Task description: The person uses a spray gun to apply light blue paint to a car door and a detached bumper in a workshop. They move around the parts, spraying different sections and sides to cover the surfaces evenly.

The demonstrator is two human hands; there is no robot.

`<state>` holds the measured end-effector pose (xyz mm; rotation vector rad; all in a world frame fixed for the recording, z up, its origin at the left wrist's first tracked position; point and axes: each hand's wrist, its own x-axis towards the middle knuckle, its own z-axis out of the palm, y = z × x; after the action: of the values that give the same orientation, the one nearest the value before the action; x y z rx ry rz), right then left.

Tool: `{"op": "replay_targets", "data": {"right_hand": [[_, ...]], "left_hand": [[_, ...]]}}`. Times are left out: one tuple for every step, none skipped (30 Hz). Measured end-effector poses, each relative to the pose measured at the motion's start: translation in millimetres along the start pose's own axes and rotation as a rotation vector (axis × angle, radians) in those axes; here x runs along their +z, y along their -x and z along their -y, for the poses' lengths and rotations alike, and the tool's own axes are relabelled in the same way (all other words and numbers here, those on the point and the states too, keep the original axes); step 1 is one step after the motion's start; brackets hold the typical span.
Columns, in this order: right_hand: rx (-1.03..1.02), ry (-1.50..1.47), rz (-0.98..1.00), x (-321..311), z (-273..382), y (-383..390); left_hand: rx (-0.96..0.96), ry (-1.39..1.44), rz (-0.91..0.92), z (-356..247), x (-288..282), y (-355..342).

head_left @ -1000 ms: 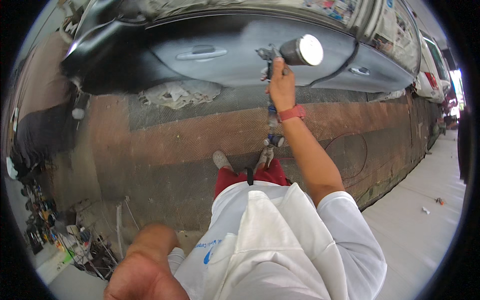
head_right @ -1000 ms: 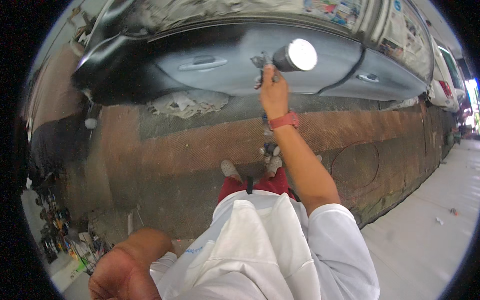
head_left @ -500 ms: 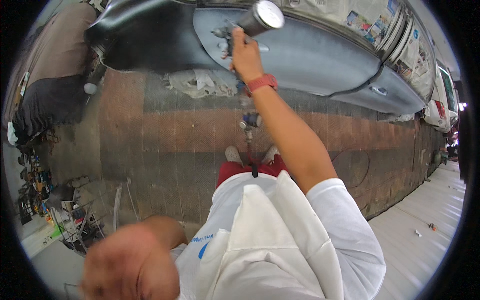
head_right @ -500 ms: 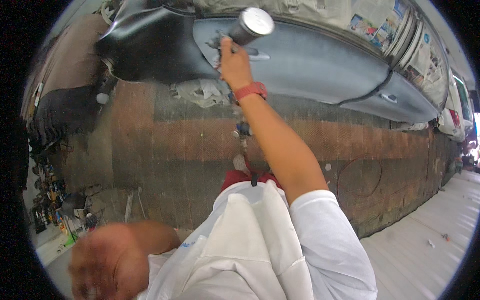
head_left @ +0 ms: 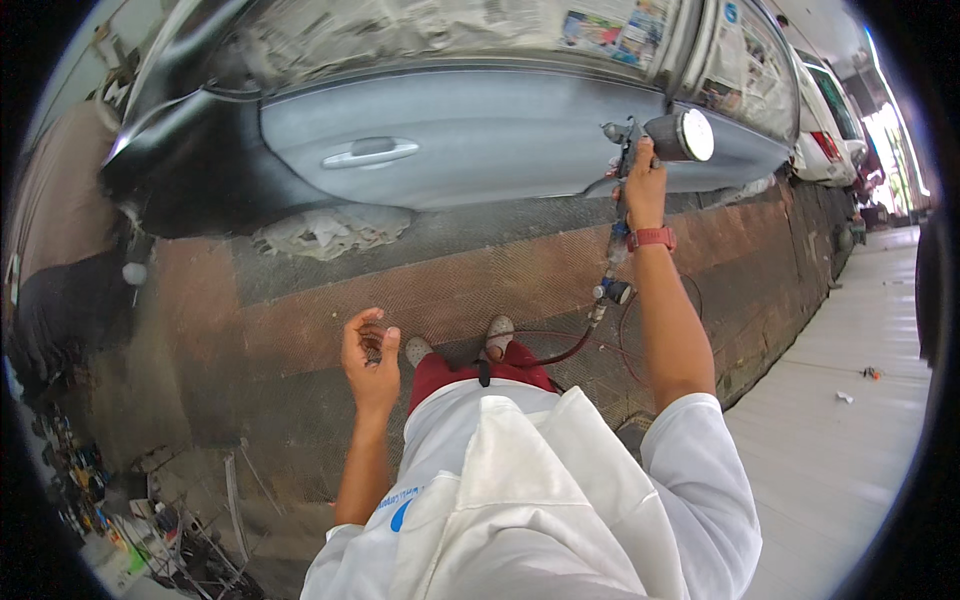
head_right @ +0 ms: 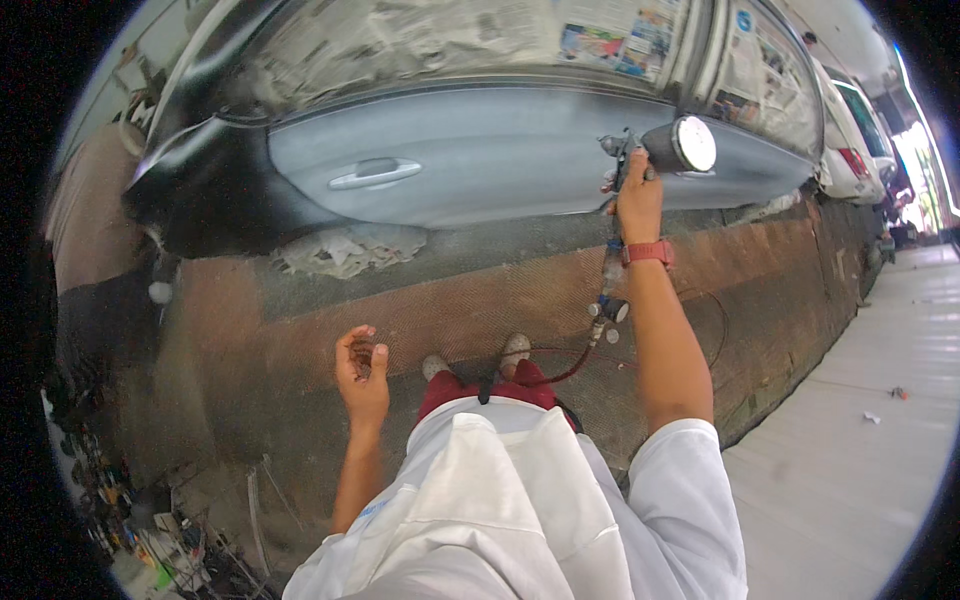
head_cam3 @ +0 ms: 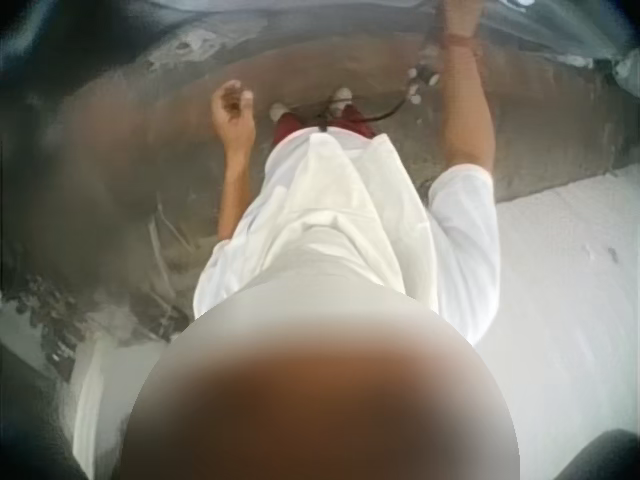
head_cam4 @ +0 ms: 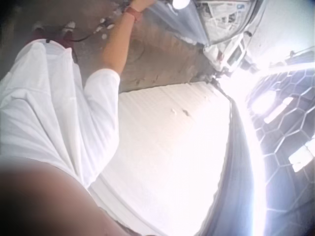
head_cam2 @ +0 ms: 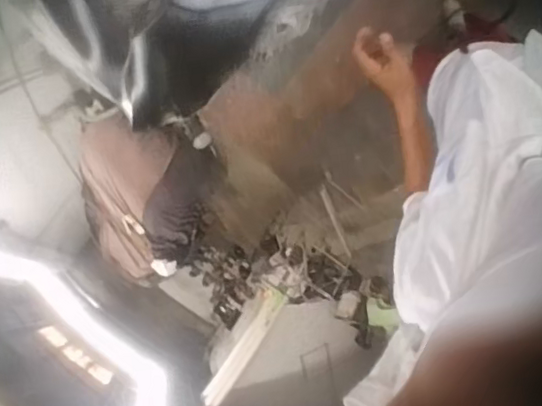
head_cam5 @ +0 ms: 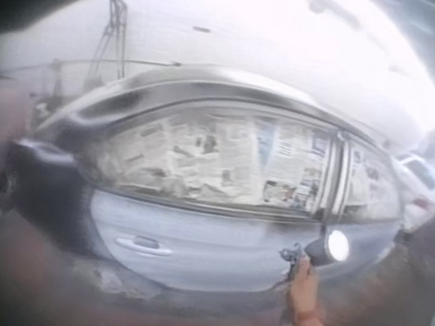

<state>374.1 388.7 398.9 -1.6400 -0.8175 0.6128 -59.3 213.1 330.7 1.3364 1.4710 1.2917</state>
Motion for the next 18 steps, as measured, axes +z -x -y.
{"op": "replay_targets", "data": {"right_hand": [[0.000,0.036,-0.041,-19.8,-3.7,-14.5],[-0.003,0.061,-0.065,-38.3,-7.1,-30.6],[-0.015,0.081,-0.073,-55.5,-10.9,-46.3],[-0.007,0.106,-0.113,-71.2,-15.3,-62.1],[-0.012,0.124,-0.137,-84.9,-18.8,-79.7],[-0.020,0.141,-0.159,-97.0,-21.7,-97.8],[-0.029,0.160,-0.179,-107.4,-24.1,-114.4],[-0.027,0.211,-0.220,-115.2,-26.2,-129.2],[-0.026,0.261,-0.258,-120.8,-26.7,-143.7],[-0.016,0.306,-0.283,-123.5,-26.7,-157.1],[-0.031,0.367,-0.301,-126.3,-23.0,-167.9],[-0.039,0.423,-0.306,-125.2,-17.6,-176.7],[-0.026,0.479,-0.325,-117.9,-13.7,-181.1],[-0.035,0.470,-0.319,-110.0,-8.3,-180.9],[-0.060,0.430,-0.277,-98.9,-1.1,-178.1],[-0.061,0.399,-0.238,-83.3,5.4,-171.6],[-0.045,0.377,-0.216,-70.2,16.3,-162.3],[-0.075,0.276,-0.139,-52.0,23.4,-148.0]], "left_hand": [[0.030,-0.029,0.018,-6.3,7.0,-7.4],[0.053,-0.053,0.034,-13.6,12.2,-14.4],[0.086,-0.090,0.040,-21.1,15.4,-20.7],[0.113,-0.120,0.043,-28.4,17.2,-26.4],[0.142,-0.147,0.037,-35.4,20.0,-30.2],[0.142,-0.108,0.023,-41.5,22.9,-31.6],[0.142,-0.064,0.001,-46.9,25.0,-32.1],[0.142,-0.021,-0.022,-51.0,27.3,-32.1],[0.131,0.002,-0.021,-54.3,30.3,-31.1],[0.120,0.022,-0.022,-56.5,33.0,-29.7],[0.107,0.047,-0.028,-57.7,35.9,-26.6],[0.084,0.047,-0.007,-57.8,38.9,-23.3],[0.061,0.043,0.010,-56.6,42.0,-19.4],[0.054,0.042,0.030,-53.9,43.6,-15.4],[0.008,0.031,0.071,-49.2,45.3,-11.1],[-0.025,0.024,0.117,-41.4,45.4,-7.3],[-0.054,0.033,0.161,-31.4,44.8,-2.7],[-0.084,-0.008,0.213,-17.6,41.9,0.7]]}}
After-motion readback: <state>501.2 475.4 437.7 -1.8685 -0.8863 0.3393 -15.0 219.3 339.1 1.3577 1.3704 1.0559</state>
